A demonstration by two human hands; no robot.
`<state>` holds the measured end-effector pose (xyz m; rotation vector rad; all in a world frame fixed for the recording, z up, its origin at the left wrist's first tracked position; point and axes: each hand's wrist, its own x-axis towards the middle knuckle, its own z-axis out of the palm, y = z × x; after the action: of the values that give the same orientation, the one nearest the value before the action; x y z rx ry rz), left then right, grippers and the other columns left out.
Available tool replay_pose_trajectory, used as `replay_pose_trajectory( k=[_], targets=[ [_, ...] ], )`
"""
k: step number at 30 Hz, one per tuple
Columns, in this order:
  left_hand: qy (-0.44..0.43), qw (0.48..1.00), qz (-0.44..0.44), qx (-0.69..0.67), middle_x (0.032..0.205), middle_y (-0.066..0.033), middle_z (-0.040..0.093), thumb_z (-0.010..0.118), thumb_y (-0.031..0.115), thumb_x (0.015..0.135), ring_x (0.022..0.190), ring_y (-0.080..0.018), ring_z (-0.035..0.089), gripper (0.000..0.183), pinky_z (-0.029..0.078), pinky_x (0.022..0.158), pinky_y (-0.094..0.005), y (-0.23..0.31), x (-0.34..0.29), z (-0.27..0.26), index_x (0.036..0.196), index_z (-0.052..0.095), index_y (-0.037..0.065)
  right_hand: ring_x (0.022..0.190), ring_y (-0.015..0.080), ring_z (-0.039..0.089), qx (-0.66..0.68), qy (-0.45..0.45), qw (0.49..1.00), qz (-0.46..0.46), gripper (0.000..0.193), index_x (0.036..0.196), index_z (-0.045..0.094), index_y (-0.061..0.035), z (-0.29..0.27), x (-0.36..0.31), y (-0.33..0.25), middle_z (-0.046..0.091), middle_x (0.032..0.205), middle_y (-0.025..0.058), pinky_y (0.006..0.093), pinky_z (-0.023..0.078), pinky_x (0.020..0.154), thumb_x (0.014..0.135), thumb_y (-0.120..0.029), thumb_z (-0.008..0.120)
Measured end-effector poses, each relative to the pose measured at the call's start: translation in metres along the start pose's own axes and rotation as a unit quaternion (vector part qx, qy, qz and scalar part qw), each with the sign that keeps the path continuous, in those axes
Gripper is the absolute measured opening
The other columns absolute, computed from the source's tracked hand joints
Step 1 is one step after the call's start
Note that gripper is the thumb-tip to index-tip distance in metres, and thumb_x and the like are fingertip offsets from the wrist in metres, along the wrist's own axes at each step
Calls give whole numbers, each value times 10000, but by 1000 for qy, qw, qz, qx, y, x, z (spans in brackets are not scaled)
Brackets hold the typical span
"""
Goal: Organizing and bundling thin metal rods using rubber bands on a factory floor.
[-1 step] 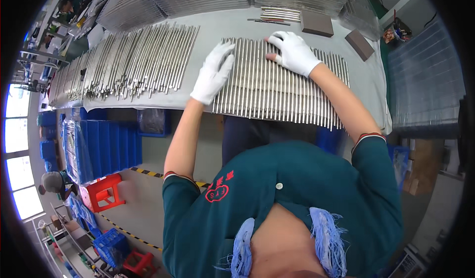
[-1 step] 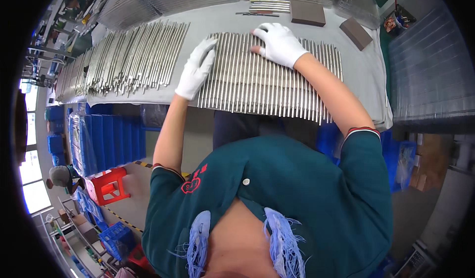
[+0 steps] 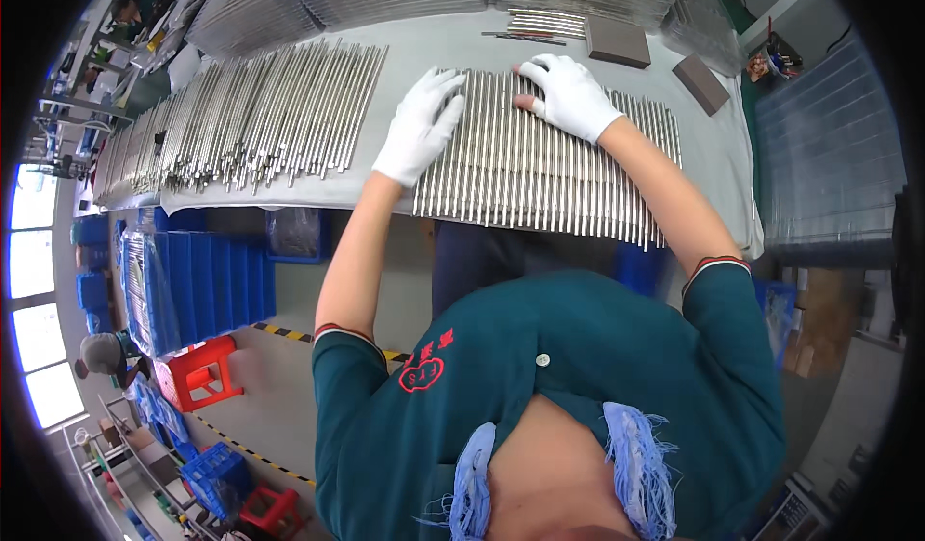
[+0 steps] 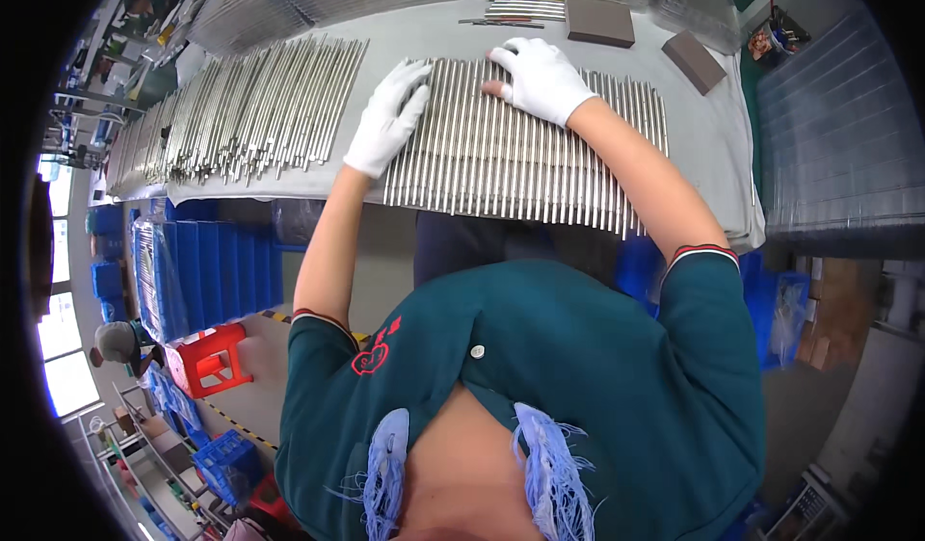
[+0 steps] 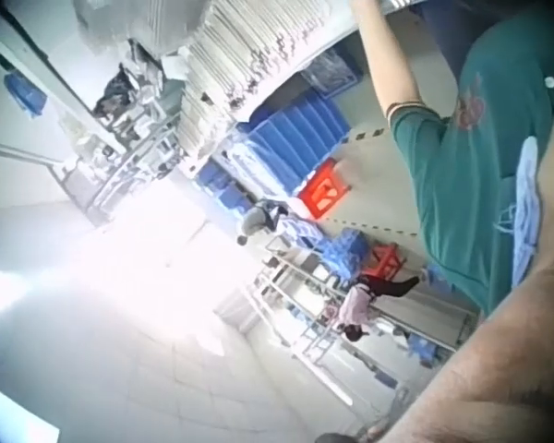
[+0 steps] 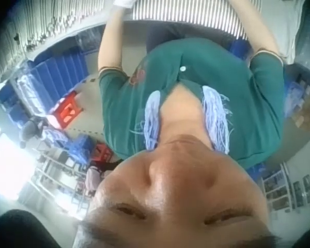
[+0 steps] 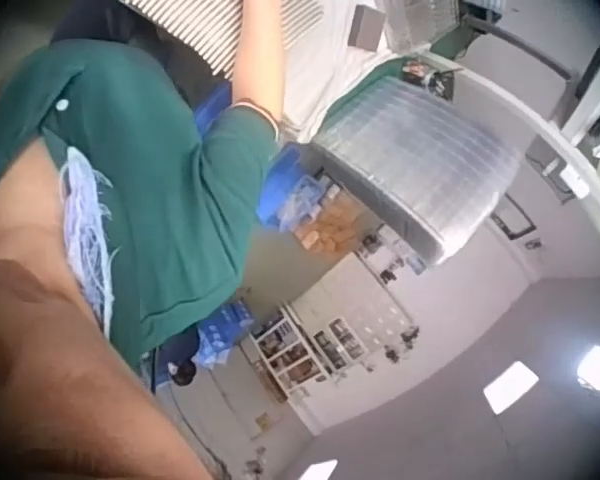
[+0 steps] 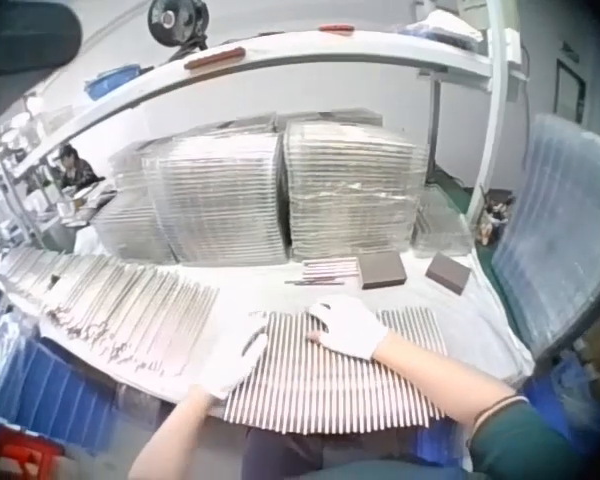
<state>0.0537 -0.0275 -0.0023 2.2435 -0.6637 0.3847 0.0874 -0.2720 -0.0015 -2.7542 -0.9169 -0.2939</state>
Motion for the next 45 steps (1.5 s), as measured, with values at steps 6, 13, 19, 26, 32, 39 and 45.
replay_pose_trajectory(
  k=[6,13,19,26,32,39,45],
  targets=[
    [-79,988,47,124,867,-124,617,534,304,866,842,-293,578,268,463,761,-374,-39,51,25,1011,664,119,1005,281,540,-43,-15,997,60,472,1087,593,-108,7,17,-16,577,1035,127,390,442,847,858,-495,448],
    [-61,983,68,159,809,-118,612,552,407,829,782,-281,581,321,469,707,-377,-42,54,31,973,686,153,1010,285,536,-26,50,996,67,396,1070,598,-127,21,26,-23,573,1061,103,393,436,858,883,-431,427],
    [-71,980,49,177,869,-115,622,535,482,804,847,-274,588,372,464,772,-386,-26,33,25,987,683,195,982,284,545,-19,34,996,84,347,1042,609,-126,21,10,-39,581,1045,103,402,442,843,883,-382,436],
    [-75,987,34,140,925,-109,624,525,402,854,895,-264,579,357,445,803,-363,-8,11,14,1057,641,133,1004,301,545,95,45,992,74,309,1092,591,-109,18,4,-41,598,1031,124,379,412,899,892,-293,443],
    [-38,999,-7,-25,1158,-144,573,489,170,877,1096,-276,526,339,384,968,-346,12,-63,-41,1193,541,59,1300,281,316,181,-10,981,72,568,1316,424,-93,-48,-73,-25,404,1360,131,368,247,1070,849,-389,551],
    [-164,960,38,224,1274,-160,484,572,232,798,1209,-332,423,507,333,1016,-399,26,-110,-80,1271,470,80,1256,345,326,12,-85,996,13,833,1269,418,-18,-59,-127,-96,362,1342,180,468,201,1060,586,-356,755],
    [-110,962,156,196,1232,-113,518,482,122,808,1190,-313,438,406,344,1009,-423,22,-78,-21,1212,526,120,1243,295,353,-93,-26,994,58,746,1224,448,-6,-29,-117,-121,407,1298,164,465,213,1054,604,-304,736]
  ],
)
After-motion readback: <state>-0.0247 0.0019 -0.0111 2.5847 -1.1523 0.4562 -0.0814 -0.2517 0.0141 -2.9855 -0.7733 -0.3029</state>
